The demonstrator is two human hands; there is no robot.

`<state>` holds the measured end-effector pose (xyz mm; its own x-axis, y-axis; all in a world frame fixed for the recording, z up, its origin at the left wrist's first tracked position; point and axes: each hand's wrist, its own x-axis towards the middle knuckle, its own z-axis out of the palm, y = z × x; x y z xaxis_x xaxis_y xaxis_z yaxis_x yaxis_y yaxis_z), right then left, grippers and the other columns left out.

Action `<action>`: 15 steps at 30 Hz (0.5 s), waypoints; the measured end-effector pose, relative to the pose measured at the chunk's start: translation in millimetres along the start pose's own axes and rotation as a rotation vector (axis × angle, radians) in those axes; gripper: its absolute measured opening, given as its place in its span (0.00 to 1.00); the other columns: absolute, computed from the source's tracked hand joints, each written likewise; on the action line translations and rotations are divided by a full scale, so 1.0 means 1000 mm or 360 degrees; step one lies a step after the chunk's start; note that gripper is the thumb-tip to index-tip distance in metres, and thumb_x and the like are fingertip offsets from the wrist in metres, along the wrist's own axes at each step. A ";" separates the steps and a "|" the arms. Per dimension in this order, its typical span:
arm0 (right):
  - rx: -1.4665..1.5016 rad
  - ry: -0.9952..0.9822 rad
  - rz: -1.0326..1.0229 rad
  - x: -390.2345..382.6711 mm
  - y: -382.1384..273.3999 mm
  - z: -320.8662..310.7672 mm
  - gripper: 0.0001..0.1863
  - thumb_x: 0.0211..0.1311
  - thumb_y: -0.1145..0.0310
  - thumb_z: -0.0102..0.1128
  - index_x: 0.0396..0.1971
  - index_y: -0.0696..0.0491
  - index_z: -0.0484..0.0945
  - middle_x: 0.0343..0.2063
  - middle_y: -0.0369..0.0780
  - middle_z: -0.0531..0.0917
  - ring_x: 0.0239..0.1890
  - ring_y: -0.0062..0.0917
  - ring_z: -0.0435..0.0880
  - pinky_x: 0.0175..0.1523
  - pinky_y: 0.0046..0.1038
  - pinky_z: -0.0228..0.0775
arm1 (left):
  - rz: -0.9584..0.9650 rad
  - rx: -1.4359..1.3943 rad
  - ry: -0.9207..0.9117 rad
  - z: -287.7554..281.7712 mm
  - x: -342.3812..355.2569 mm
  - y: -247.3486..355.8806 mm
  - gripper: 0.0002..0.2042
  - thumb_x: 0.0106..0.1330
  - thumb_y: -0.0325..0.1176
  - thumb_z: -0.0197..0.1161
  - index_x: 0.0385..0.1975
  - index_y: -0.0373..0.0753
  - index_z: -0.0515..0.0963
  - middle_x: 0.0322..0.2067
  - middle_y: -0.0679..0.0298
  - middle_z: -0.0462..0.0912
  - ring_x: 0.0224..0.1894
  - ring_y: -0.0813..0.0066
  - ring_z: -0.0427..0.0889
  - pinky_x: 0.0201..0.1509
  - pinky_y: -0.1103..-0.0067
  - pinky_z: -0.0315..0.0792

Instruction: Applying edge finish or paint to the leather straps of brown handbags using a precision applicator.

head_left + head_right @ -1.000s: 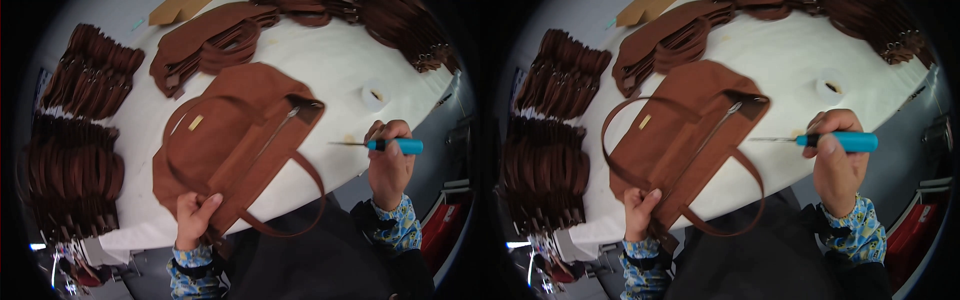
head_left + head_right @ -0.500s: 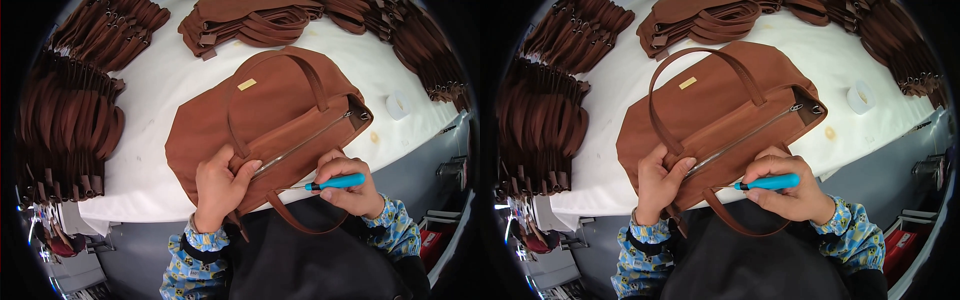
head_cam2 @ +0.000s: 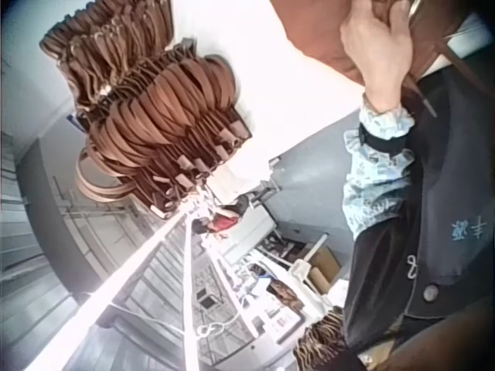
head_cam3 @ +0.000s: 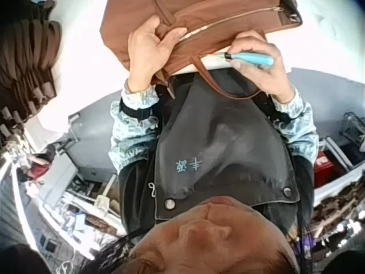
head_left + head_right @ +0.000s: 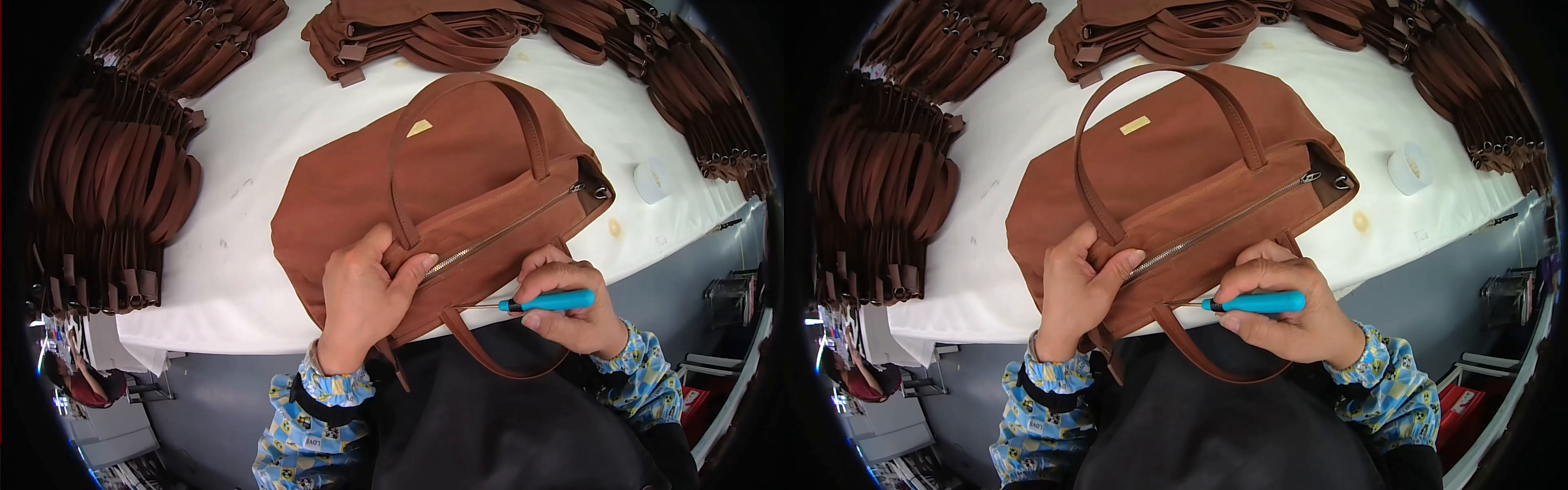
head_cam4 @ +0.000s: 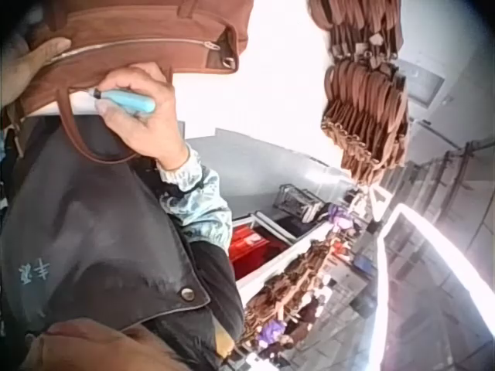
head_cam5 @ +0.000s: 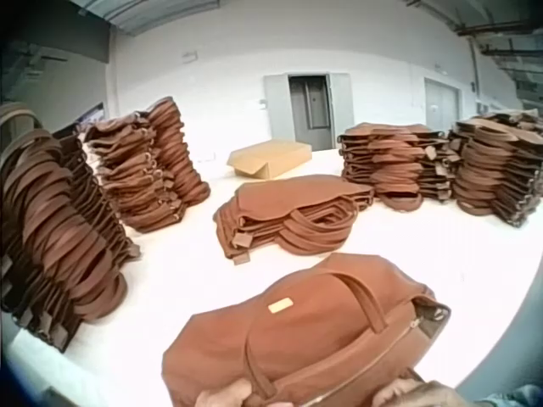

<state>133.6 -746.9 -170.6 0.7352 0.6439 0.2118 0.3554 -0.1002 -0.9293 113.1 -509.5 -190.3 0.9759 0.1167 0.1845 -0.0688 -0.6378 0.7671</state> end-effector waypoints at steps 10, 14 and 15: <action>-0.0036 0.0024 -0.0013 -0.001 -0.001 0.001 0.10 0.42 0.76 0.64 0.29 0.55 0.77 0.24 0.35 0.81 0.33 0.25 0.72 0.42 0.26 0.62 | -0.0022 -0.0011 -0.0007 0.000 -0.001 0.003 0.18 0.48 0.36 0.69 0.13 0.37 0.63 0.06 0.60 0.63 0.10 0.65 0.63 0.15 0.74 0.57; -0.0012 0.0036 -0.0009 -0.001 0.000 -0.001 0.10 0.43 0.76 0.64 0.30 0.55 0.77 0.25 0.36 0.81 0.34 0.25 0.72 0.42 0.26 0.62 | 0.0004 -0.0008 0.0010 0.000 -0.001 0.001 0.18 0.48 0.36 0.68 0.14 0.37 0.64 0.07 0.60 0.63 0.09 0.65 0.63 0.15 0.75 0.57; -0.0013 0.0036 -0.0009 -0.001 0.000 0.000 0.10 0.43 0.76 0.64 0.30 0.55 0.77 0.25 0.36 0.81 0.34 0.25 0.72 0.42 0.26 0.62 | 0.0006 -0.0018 0.0008 0.000 0.000 0.001 0.18 0.48 0.36 0.68 0.14 0.37 0.64 0.07 0.60 0.63 0.09 0.65 0.63 0.15 0.75 0.57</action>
<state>132.8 -747.9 -170.5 0.7461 0.6271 0.2237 0.3640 -0.1028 -0.9257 112.7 -510.2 -190.3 0.9746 0.1180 0.1906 -0.0750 -0.6295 0.7734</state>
